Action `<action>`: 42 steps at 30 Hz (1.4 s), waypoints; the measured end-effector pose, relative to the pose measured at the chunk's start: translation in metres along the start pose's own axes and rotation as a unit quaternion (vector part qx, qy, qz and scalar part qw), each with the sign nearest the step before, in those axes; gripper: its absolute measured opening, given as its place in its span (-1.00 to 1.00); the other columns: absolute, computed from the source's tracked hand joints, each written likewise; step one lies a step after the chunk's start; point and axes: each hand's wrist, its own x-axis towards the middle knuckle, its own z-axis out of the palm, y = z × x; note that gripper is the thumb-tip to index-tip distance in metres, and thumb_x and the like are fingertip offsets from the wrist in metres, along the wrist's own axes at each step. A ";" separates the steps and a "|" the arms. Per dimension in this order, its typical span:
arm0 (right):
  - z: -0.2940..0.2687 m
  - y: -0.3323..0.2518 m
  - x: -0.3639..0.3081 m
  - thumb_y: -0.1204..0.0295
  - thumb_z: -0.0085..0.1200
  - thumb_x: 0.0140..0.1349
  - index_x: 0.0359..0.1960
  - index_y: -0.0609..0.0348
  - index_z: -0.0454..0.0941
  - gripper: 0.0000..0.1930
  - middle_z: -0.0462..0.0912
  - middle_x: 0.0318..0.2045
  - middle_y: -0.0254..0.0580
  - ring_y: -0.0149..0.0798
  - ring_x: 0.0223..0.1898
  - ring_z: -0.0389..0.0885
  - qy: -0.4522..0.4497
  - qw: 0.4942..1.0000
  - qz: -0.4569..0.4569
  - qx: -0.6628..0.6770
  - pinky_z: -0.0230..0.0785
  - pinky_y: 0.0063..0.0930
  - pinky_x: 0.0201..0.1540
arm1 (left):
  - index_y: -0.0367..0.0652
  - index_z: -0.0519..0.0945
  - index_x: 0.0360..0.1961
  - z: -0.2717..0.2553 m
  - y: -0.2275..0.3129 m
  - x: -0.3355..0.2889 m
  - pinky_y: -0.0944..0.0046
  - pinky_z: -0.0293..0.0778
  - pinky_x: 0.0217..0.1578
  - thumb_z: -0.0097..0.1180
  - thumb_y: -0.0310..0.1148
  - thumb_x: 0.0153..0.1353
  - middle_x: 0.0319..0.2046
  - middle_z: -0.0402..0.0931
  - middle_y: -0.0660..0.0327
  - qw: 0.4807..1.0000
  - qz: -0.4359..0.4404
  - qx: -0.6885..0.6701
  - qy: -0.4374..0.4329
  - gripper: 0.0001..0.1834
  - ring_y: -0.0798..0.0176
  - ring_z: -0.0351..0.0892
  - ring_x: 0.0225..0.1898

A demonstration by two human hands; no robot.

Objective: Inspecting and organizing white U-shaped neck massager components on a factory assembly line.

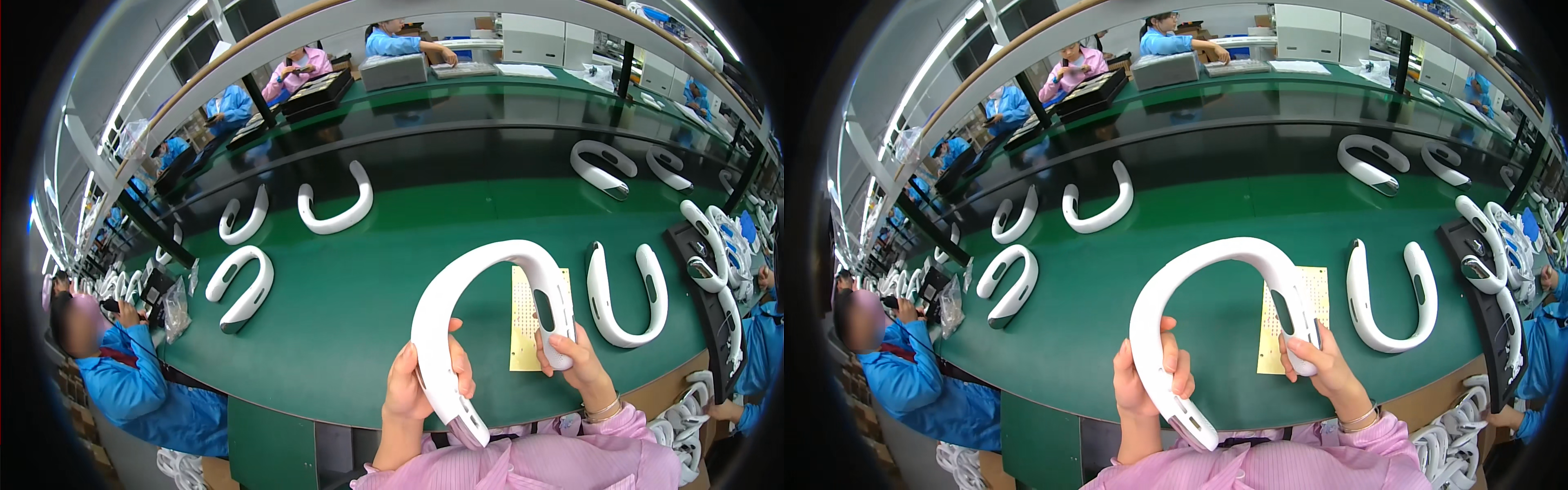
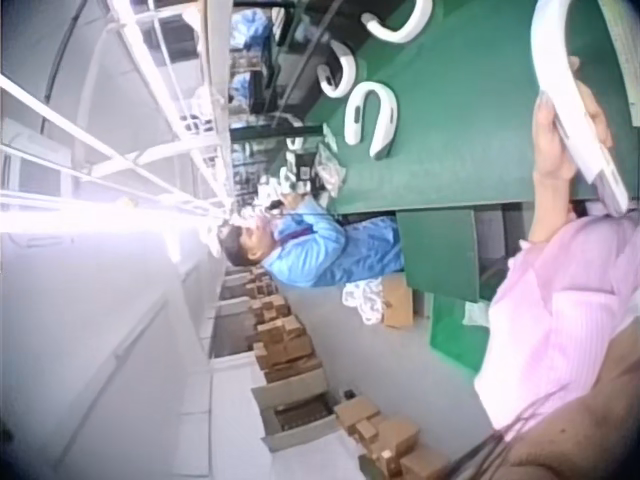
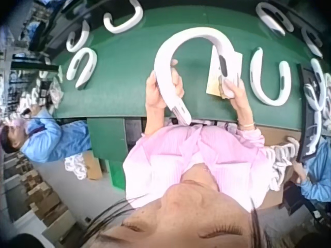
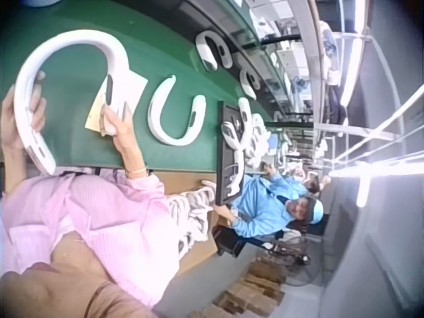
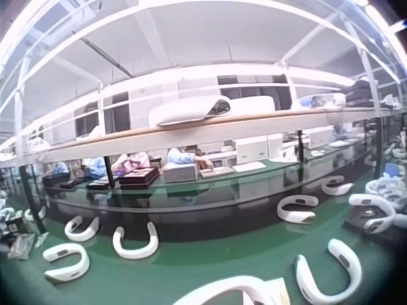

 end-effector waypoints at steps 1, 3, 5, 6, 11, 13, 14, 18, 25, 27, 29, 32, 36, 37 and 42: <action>0.005 -0.003 -0.002 0.31 0.08 0.13 -0.17 0.29 0.31 -0.65 0.43 -0.50 -0.21 -0.41 -0.64 0.41 0.007 1.000 0.003 0.007 0.28 -0.57 -0.66 | -0.37 0.10 0.21 0.004 -0.001 -0.002 0.13 0.47 -0.54 -0.27 -0.08 0.31 -0.33 0.40 0.07 1.000 0.008 -0.020 0.005 -0.38 0.13 0.46 -0.50; 0.011 -0.007 -0.004 0.31 0.07 0.14 -0.17 0.29 0.31 -0.65 0.43 -0.49 -0.21 -0.41 -0.65 0.40 0.010 1.000 0.016 0.018 0.27 -0.58 -0.67 | -0.37 0.09 0.21 0.005 -0.003 -0.004 0.12 0.45 -0.52 -0.23 -0.12 0.28 -0.29 0.40 0.08 0.998 0.027 -0.048 0.002 -0.38 0.13 0.47 -0.47; 0.013 -0.008 -0.006 0.32 0.06 0.15 -0.17 0.28 0.31 -0.66 0.43 -0.49 -0.22 -0.41 -0.66 0.39 0.008 0.999 0.036 0.026 0.25 -0.58 -0.68 | -0.36 0.08 0.23 0.002 -0.005 -0.005 0.10 0.43 -0.50 -0.19 -0.13 0.24 -0.24 0.43 0.09 0.996 0.047 -0.074 -0.015 -0.35 0.11 0.50 -0.46; 0.012 -0.007 -0.005 0.32 0.06 0.16 -0.17 0.29 0.31 -0.67 0.43 -0.49 -0.21 -0.41 -0.66 0.40 0.007 0.999 0.037 0.021 0.25 -0.58 -0.69 | -0.36 0.08 0.23 0.001 -0.005 -0.005 0.10 0.42 -0.51 -0.19 -0.15 0.23 -0.24 0.43 0.09 0.996 0.048 -0.074 -0.006 -0.35 0.11 0.50 -0.46; 0.006 -0.009 0.004 0.31 0.04 0.18 -0.20 0.29 0.35 -0.70 0.46 -0.47 -0.22 -0.41 -0.62 0.44 0.002 0.999 0.047 -0.015 0.31 -0.57 -0.59 | -0.36 0.09 0.22 0.013 -0.004 0.007 0.11 0.49 -0.55 -0.23 -0.21 0.21 -0.25 0.43 0.06 0.996 0.043 -0.043 0.068 -0.38 0.11 0.51 -0.49; 0.003 -0.005 0.008 0.30 0.03 0.20 -0.16 0.29 0.36 -0.69 0.50 -0.43 -0.22 -0.40 -0.50 0.51 0.027 0.997 0.054 -0.038 0.40 -0.57 -0.43 | -0.38 0.13 0.18 0.026 -0.004 0.019 0.12 0.55 -0.54 -0.27 -0.24 0.20 -0.30 0.44 0.00 0.994 0.041 -0.031 0.097 -0.43 0.11 0.53 -0.50; 0.004 -0.009 0.011 0.31 0.02 0.21 -0.11 0.31 0.35 -0.67 0.53 -0.40 -0.19 -0.38 -0.42 0.54 0.007 0.997 0.060 -0.049 0.44 -0.54 -0.35 | -0.38 0.12 0.19 0.032 -0.004 0.025 0.13 0.53 -0.58 -0.26 -0.22 0.20 -0.32 0.44 0.01 0.995 0.036 0.004 0.098 -0.42 0.12 0.51 -0.54; -0.001 -0.007 0.022 0.37 -0.01 0.22 0.01 0.31 0.32 -0.63 0.56 -0.32 -0.15 -0.33 -0.36 0.58 0.017 0.996 0.083 0.013 0.49 -0.47 -0.26 | -0.40 0.13 0.16 0.061 -0.010 0.045 0.19 0.49 -0.68 -0.25 -0.20 0.19 -0.44 0.42 0.02 0.984 0.013 0.105 0.141 -0.41 0.15 0.48 -0.66; -0.006 0.002 0.029 0.35 0.01 0.22 0.06 0.29 0.28 -0.58 0.54 -0.34 -0.19 -0.37 -0.35 0.57 0.018 0.995 0.082 0.062 0.48 -0.53 -0.24 | -0.40 0.16 0.11 0.078 -0.018 0.055 0.21 0.49 -0.65 -0.22 -0.19 0.16 -0.43 0.43 0.02 0.969 -0.008 0.197 0.151 -0.42 0.15 0.50 -0.63; -0.004 0.003 0.030 0.35 0.01 0.21 0.07 0.29 0.28 -0.57 0.53 -0.33 -0.20 -0.38 -0.35 0.56 0.021 0.994 0.086 0.067 0.48 -0.53 -0.24 | -0.41 0.16 0.11 0.078 -0.017 0.055 0.22 0.50 -0.64 -0.22 -0.19 0.16 -0.43 0.43 0.02 0.968 -0.015 0.202 0.147 -0.42 0.15 0.51 -0.62; -0.004 0.004 0.029 0.36 0.01 0.21 0.07 0.29 0.28 -0.57 0.53 -0.32 -0.19 -0.38 -0.34 0.56 0.025 0.993 0.090 0.073 0.48 -0.53 -0.24 | -0.40 0.16 0.11 0.077 -0.018 0.054 0.21 0.50 -0.64 -0.21 -0.19 0.16 -0.44 0.43 0.02 0.969 -0.014 0.199 0.149 -0.42 0.14 0.52 -0.62; -0.006 0.008 0.031 0.36 0.01 0.21 0.08 0.29 0.26 -0.56 0.53 -0.31 -0.18 -0.36 -0.32 0.57 0.021 0.993 0.091 0.069 0.49 -0.50 -0.21 | -0.41 0.16 0.10 0.073 -0.017 0.052 0.21 0.50 -0.64 -0.20 -0.18 0.15 -0.45 0.43 0.02 0.969 -0.018 0.196 0.147 -0.41 0.14 0.52 -0.62; -0.004 0.009 0.031 0.38 0.00 0.22 0.09 0.28 0.25 -0.56 0.53 -0.29 -0.17 -0.33 -0.28 0.57 0.004 0.994 0.091 0.068 0.50 -0.44 -0.15 | -0.41 0.15 0.11 0.073 -0.013 0.046 0.19 0.50 -0.65 -0.18 -0.18 0.12 -0.46 0.42 0.01 0.969 -0.024 0.193 0.151 -0.39 0.12 0.52 -0.63; -0.004 0.010 0.031 0.39 -0.01 0.22 0.09 0.28 0.25 -0.57 0.53 -0.28 -0.17 -0.32 -0.27 0.57 0.005 0.994 0.094 0.062 0.50 -0.42 -0.14 | -0.41 0.15 0.11 0.071 -0.011 0.043 0.17 0.49 -0.66 -0.17 -0.18 0.11 -0.47 0.42 0.01 0.969 -0.025 0.191 0.151 -0.39 0.11 0.51 -0.63; -0.007 0.010 0.027 0.40 0.00 0.21 0.03 0.30 0.27 -0.61 0.52 -0.25 -0.16 -0.31 -0.24 0.55 0.001 0.995 0.095 0.041 0.48 -0.41 -0.13 | -0.41 0.15 0.13 0.059 -0.008 0.032 0.11 0.46 -0.71 -0.17 -0.18 0.10 -0.51 0.40 0.01 0.972 -0.044 0.173 0.155 -0.37 0.07 0.48 -0.67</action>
